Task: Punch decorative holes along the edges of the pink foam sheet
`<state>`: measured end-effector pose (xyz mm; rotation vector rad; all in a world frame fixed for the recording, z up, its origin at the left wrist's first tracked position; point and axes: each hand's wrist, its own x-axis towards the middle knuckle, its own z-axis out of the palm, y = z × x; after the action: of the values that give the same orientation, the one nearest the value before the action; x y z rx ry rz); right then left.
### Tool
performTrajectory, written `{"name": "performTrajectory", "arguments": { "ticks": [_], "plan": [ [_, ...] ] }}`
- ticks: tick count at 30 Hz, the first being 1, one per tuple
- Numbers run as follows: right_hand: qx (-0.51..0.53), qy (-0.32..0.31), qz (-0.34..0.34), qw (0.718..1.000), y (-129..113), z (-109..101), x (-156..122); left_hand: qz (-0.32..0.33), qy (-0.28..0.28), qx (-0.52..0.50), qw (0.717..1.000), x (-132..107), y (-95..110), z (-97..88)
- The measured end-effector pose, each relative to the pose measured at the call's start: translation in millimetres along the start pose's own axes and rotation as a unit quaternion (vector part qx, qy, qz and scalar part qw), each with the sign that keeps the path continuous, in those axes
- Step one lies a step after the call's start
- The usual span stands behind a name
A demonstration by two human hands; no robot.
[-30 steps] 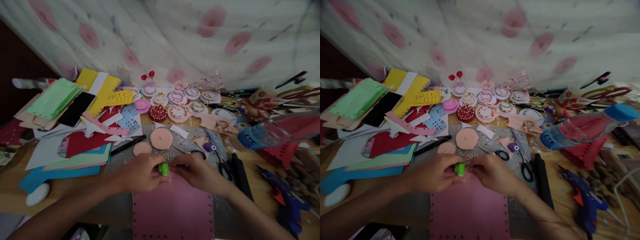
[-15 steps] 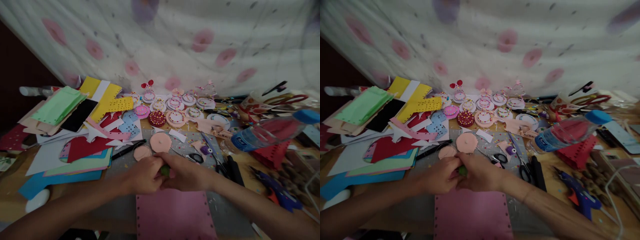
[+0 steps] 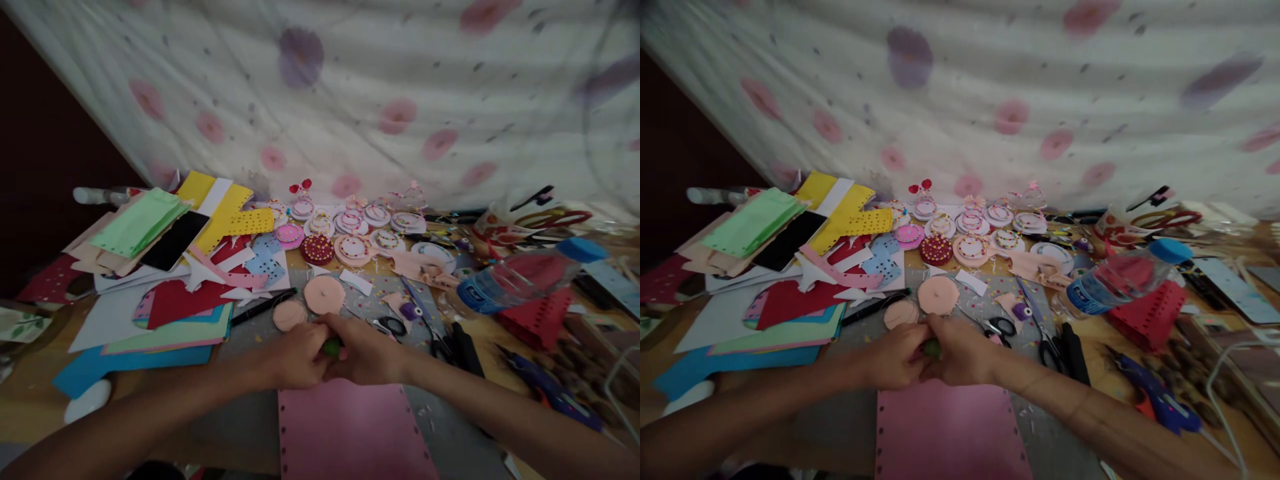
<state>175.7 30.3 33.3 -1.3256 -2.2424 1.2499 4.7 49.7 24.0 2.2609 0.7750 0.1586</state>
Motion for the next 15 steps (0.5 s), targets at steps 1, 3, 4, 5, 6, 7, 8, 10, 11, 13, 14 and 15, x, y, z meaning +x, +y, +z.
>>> {"name": "performTrajectory", "arguments": {
  "ticks": [1, 3, 4, 5, 6, 7, 8, 10, 11, 13, 14, 15],
  "plan": [
    [0.001, 0.001, -0.002, 1.000, 1.5, 1.0, 0.1, 0.000, -0.001, 0.000, 1.000, 0.3, -0.1, 0.4],
    [0.002, 0.002, -0.006, 1.000, 4.1, 2.9, 0.4, -0.004, -0.005, 0.002, 1.000, 1.0, -1.3, 1.6],
    [0.003, 0.001, -0.006, 1.000, 5.3, 3.8, 0.5, -0.005, -0.009, 0.004, 1.000, 1.3, -2.3, 2.4],
    [0.004, 0.000, -0.007, 1.000, 6.3, 4.6, 0.8, -0.006, -0.013, 0.007, 1.000, 1.6, -3.5, 3.4],
    [0.006, -0.001, -0.008, 1.000, 7.3, 5.3, 1.1, -0.008, -0.017, 0.010, 1.000, 1.8, -4.7, 4.5],
    [0.007, -0.003, -0.009, 1.000, 8.3, 5.9, 1.6, -0.010, -0.019, 0.013, 1.000, 2.0, -5.9, 5.5],
    [0.007, -0.004, -0.010, 1.000, 9.2, 6.4, 2.2, -0.013, -0.019, 0.016, 1.000, 2.1, -6.8, 6.4],
    [0.005, -0.005, -0.014, 1.000, 10.5, 6.5, 3.9, -0.022, -0.017, 0.021, 0.999, 1.9, -7.9, 7.5],
    [0.005, -0.007, -0.018, 1.000, 10.6, 6.1, 4.9, -0.029, -0.014, 0.021, 0.999, 1.5, -8.0, 7.7],
    [0.004, -0.019, -0.030, 0.999, 9.1, 4.3, 6.0, -0.042, -0.006, 0.019, 0.999, 0.0, -7.2, 7.4],
    [0.003, -0.026, -0.037, 0.999, 7.7, 2.9, 5.8, -0.050, -0.002, 0.017, 0.999, -1.1, -6.2, 7.0],
    [0.003, -0.033, -0.042, 0.999, 6.0, 1.2, 4.6, -0.056, 0.002, 0.015, 0.998, -2.7, -4.8, 6.5]
  ]
}}
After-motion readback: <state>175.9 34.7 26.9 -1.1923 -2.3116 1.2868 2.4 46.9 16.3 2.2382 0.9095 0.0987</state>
